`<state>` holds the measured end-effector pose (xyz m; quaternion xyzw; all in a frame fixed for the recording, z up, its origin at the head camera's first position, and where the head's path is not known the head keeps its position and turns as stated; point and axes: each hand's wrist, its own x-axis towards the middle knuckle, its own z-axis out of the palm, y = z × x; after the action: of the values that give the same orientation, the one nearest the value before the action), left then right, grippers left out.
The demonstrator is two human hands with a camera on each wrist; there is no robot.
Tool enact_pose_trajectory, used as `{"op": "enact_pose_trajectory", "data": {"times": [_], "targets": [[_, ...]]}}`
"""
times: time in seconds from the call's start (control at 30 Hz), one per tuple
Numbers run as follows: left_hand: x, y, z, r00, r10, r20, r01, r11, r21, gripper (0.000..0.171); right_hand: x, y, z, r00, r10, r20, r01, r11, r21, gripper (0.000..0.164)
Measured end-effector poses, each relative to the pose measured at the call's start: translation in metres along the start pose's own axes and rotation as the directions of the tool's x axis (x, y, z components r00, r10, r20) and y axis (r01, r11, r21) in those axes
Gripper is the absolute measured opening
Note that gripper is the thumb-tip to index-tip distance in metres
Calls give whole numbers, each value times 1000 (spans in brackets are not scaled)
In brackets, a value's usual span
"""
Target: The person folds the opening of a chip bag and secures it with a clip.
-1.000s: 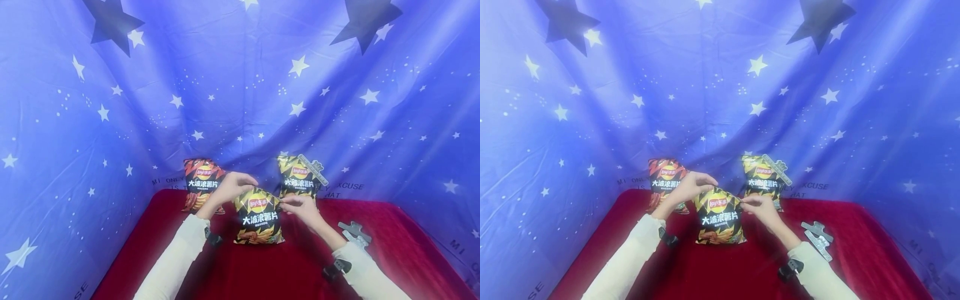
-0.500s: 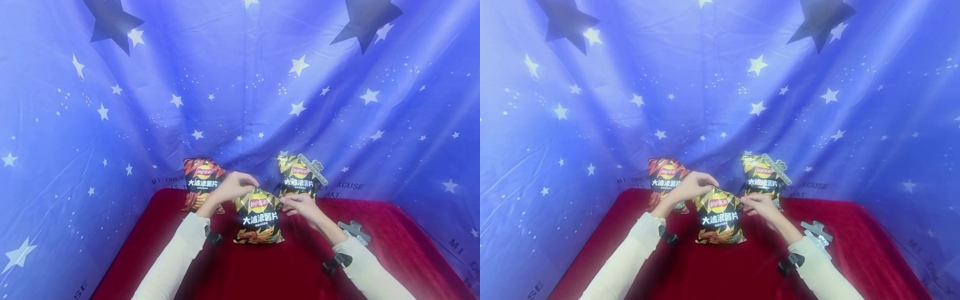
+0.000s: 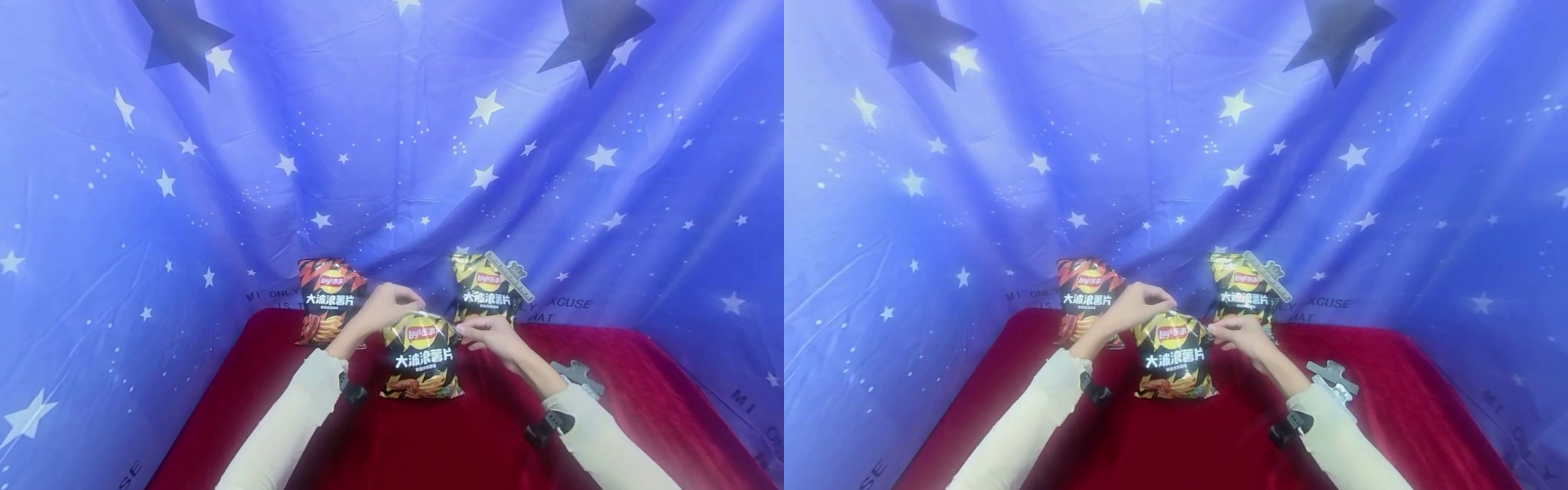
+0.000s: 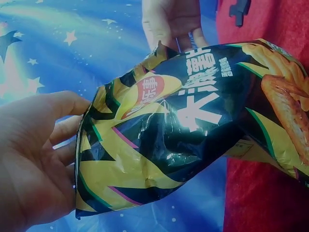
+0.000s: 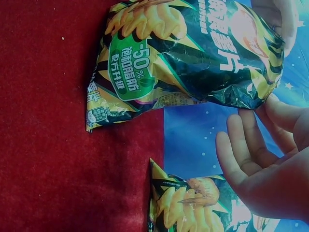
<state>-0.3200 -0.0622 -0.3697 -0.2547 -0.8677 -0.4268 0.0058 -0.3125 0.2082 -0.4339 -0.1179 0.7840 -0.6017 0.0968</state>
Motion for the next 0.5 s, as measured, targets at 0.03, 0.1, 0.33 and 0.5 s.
{"op": "enact_pose_trajectory", "data": {"times": [0.03, 0.1, 0.33, 0.5], "targets": [[0, -1, 0, 1000, 1, 6, -1, 1000, 0, 19, 0, 0, 0, 1000, 0, 1, 0, 1000, -2, 41], [0, -2, 0, 1000, 1, 14, -1, 1000, -6, 19, 0, 0, 0, 1000, 0, 1, 0, 1000, -3, 41], [-3, -6, 1, 1000, -2, 19, 3, 1000, -26, 20, 1, 2, 1, 1000, 6, 1, -6, 1000, -25, 39], [-4, -8, 2, 1000, 4, 10, -4, 999, -34, 19, 1, -1, 1, 1000, 1, 24, 0, 999, -38, 40]]}}
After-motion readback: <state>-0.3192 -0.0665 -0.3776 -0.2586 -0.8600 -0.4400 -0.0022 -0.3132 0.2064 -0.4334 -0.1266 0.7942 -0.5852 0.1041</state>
